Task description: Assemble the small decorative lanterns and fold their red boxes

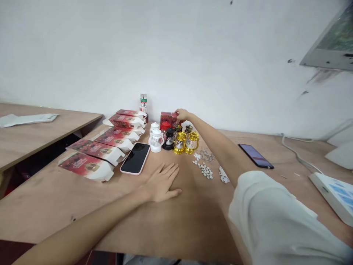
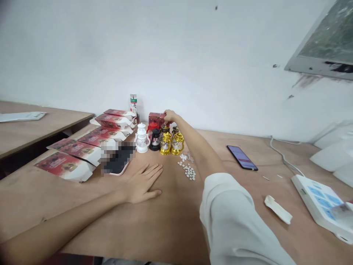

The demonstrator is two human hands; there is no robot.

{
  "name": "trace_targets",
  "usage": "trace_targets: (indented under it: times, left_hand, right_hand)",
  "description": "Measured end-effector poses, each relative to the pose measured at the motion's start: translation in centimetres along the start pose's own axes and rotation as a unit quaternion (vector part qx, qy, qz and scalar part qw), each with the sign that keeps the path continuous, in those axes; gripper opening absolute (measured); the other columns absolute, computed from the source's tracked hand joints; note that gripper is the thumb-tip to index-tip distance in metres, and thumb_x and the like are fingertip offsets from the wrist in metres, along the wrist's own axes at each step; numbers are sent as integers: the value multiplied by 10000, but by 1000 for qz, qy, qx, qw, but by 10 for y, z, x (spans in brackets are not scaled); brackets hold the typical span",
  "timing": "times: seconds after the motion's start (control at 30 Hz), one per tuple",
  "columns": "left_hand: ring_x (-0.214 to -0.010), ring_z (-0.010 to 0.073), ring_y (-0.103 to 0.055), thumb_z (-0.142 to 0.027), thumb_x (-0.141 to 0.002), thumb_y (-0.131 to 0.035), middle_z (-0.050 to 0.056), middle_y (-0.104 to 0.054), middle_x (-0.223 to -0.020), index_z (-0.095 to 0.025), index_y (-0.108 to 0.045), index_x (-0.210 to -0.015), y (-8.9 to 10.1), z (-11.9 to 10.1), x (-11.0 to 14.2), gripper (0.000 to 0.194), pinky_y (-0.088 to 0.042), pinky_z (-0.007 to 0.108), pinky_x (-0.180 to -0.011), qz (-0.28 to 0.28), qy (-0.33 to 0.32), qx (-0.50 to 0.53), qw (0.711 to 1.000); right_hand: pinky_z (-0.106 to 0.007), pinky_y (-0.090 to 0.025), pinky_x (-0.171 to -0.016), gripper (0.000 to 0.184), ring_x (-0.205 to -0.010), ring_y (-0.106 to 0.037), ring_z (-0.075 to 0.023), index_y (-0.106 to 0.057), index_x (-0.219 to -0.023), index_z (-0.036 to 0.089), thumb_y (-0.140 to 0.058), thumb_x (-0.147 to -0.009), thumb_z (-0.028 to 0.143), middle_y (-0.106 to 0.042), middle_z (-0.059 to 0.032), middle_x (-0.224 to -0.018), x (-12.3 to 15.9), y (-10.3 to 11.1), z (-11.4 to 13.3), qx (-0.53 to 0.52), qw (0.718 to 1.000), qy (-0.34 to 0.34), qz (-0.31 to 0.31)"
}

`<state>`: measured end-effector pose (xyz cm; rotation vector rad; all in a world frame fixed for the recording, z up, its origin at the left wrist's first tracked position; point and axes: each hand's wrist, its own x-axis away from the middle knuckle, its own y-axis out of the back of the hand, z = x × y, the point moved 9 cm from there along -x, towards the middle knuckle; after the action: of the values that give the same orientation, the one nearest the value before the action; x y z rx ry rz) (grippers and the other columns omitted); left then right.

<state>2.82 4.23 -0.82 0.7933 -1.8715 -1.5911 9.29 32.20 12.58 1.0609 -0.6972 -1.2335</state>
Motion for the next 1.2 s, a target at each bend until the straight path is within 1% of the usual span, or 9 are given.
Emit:
trace_targets:
  times: [0.17, 0.27, 0.33, 0.5, 0.67, 0.8, 0.93, 1.03, 1.2]
  left_hand:
    - [-1431, 271, -136, -542, -896, -327, 177, -164, -1529, -60, -190, -1452, 1, 0, 1, 748, -98, 493, -1152, -1, -4, -1, 1000]
    - [-1434, 271, -118, -528, -901, -316, 176, -145, -1532, -50, -171, -1454, -1, -3, -5, 745, -81, 505, -1150, 3, -4, -2, 1000]
    - [-1435, 274, -113, -513, -903, -310, 183, -149, -1530, -34, -171, -1451, -2, -10, -15, 741, -75, 509, -1149, -3, -13, 2, 1000]
    - [-1429, 289, -140, -512, -896, -295, 201, -188, -1518, -21, -213, -1436, -5, -30, -42, 734, -101, 520, -1143, -29, -53, 29, 998]
    - [-1429, 287, -141, -521, -885, -307, 204, -190, -1517, -22, -218, -1432, -6, -31, -48, 746, -107, 521, -1141, -40, -57, 36, 997]
    - [-1432, 273, -134, -530, -885, -317, 198, -188, -1521, -41, -217, -1434, -5, -30, -46, 742, -99, 508, -1146, -35, -56, 42, 997]
    - [-1430, 283, -139, -610, -835, -399, 202, -180, -1522, -56, -196, -1445, 1, -27, -46, 848, -72, 515, -1152, -25, -47, 84, 995]
    - [-1421, 299, -175, -670, -764, -490, 207, -172, -1524, -83, -153, -1460, 10, -21, -42, 970, -122, 517, -1153, -55, -37, 191, 979]
    - [-1314, 309, -403, -615, -633, -685, 203, -424, -1415, -103, -394, -1342, 35, -8, -25, 921, -333, 459, -1097, -217, -50, 390, 894]
  right_hand:
    - [-467, -516, -859, 876, -1158, -512, -338, -390, -1358, 122, -802, -592, 218, -438, -210, -1377, 11, 21, -3, 18, 1000, 16, -1]
    - [-423, -437, -964, 631, -1161, -507, -304, -519, -1229, 88, -746, -685, 312, -514, -195, -1296, 45, 56, 0, 81, 988, 109, -69]
    - [-389, -464, -893, 425, -1013, -591, -257, -590, -1117, 126, -671, -761, 345, -608, -141, -1163, 76, 61, -5, 111, 983, 136, -47]
    - [-381, -479, -804, 398, -918, -620, -242, -546, -1206, 207, -579, -843, 367, -622, -104, -1135, 146, 33, -10, 206, 963, 174, -26]
    - [-369, -480, -822, 276, -870, -616, -220, -592, -1108, 174, -567, -834, 187, -578, -121, -1090, 168, 5, -13, 235, 949, 209, -23]
    - [-374, -511, -725, 174, -688, -585, -168, -600, -957, 166, -567, -788, 139, -525, -94, -1016, 196, 38, -24, 156, 958, 208, -123]
    - [-382, -534, -737, 164, -776, -593, -173, -524, -951, 205, -571, -817, 285, -494, -88, -1075, 262, 68, -40, -79, 935, 197, -284]
    - [-350, -534, -748, 189, -863, -604, -177, -412, -922, 246, -536, -852, 372, -556, -32, -946, 297, 30, -56, -291, 905, 130, -281]
    - [-304, -493, -649, 186, -711, -567, -165, -420, -792, 231, -538, -846, 364, -553, -6, -780, 314, -54, -24, -287, 935, 133, -162]
